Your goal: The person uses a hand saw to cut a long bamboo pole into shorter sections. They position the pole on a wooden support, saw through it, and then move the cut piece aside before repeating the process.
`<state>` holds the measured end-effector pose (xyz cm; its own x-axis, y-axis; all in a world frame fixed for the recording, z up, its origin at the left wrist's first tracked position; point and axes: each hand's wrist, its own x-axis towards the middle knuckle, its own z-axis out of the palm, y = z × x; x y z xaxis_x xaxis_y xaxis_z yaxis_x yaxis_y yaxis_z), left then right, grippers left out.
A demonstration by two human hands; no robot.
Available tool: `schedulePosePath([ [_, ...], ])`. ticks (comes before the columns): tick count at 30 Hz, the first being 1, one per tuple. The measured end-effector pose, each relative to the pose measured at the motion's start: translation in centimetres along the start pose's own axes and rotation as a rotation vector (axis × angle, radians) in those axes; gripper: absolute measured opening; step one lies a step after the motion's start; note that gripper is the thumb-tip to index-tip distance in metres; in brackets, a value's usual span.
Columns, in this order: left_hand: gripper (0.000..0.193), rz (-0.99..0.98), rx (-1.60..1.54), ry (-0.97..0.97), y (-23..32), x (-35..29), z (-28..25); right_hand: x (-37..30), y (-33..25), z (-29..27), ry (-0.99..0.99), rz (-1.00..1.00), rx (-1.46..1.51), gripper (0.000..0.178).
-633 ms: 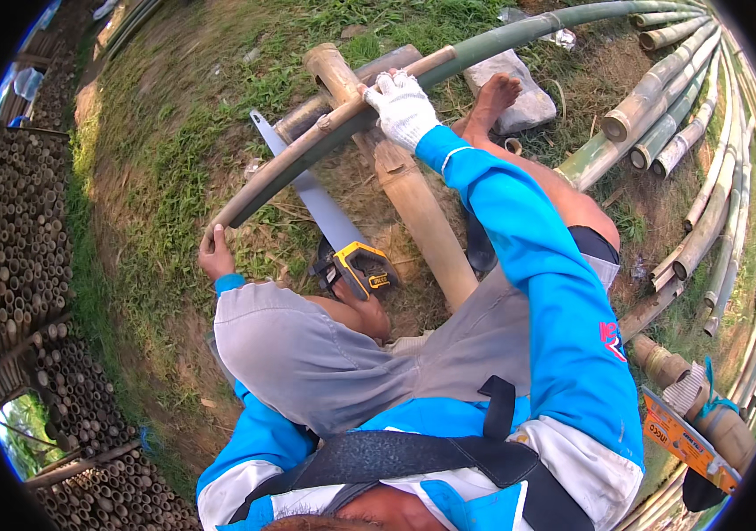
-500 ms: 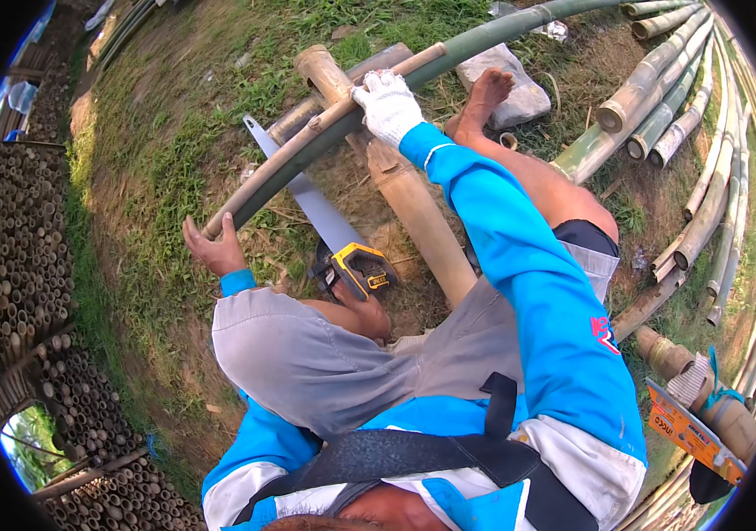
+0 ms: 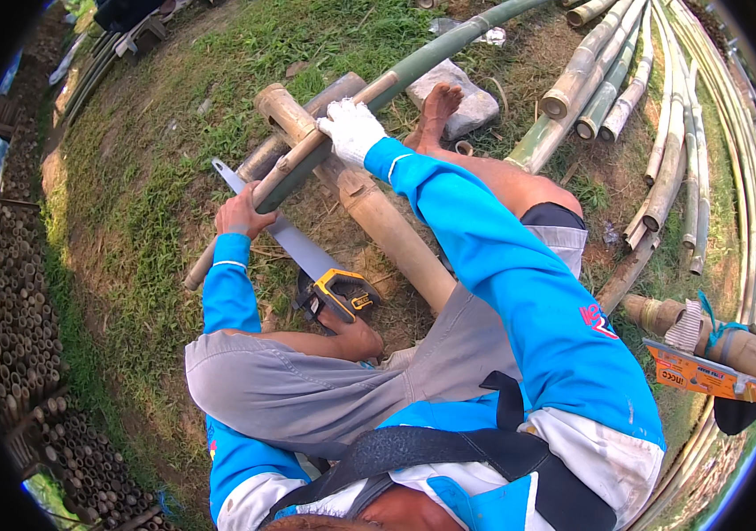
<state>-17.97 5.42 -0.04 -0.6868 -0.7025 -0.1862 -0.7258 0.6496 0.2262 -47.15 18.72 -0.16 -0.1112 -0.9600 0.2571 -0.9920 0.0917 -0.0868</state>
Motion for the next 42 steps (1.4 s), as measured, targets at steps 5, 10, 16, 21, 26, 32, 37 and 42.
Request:
schedulePosePath([
  [5, 0.082, -0.018, 0.001, 0.068, -3.9, -4.3, -0.8, -0.1, -3.0, 0.3, 0.049, -0.07, 0.088, 0.037],
  [10, 0.083, -0.072, -0.029, 0.038, -9.2, -9.1, -0.9, -1.8, -8.0, 2.0, 0.211, -0.153, 0.219, 0.026],
  [16, 0.085, -0.216, -0.036, 0.039, -21.2, -16.2, -0.4, -0.1, -17.1, 3.9, 0.244, -0.307, 0.364, 0.023],
  [21, 0.093, -0.294, 0.013, -0.098, -23.7, -16.6, -1.1, 1.4, -17.5, 3.5, 0.222, -0.303, 0.304, 0.029],
  [26, 0.104, 0.077, -0.129, 0.175, -13.5, -10.8, -1.2, 1.2, -14.7, 2.0, 0.003, -0.263, 0.215, 0.029],
  [32, 0.081, 0.141, -0.036, 0.145, -2.0, -1.5, 1.7, -1.4, -13.5, 2.1, 0.272, -0.126, 0.198, 0.061],
  [37, 0.088, 0.056, -0.017, 0.067, -0.2, 0.3, 1.8, -15.1, -16.6, 2.7, -0.427, 0.105, 0.438, 0.04],
  [42, 0.098, -0.017, 0.057, -0.074, 0.4, 1.3, 0.4, -23.8, -20.2, 8.1, -0.833, 0.185, 0.562, 0.057],
])
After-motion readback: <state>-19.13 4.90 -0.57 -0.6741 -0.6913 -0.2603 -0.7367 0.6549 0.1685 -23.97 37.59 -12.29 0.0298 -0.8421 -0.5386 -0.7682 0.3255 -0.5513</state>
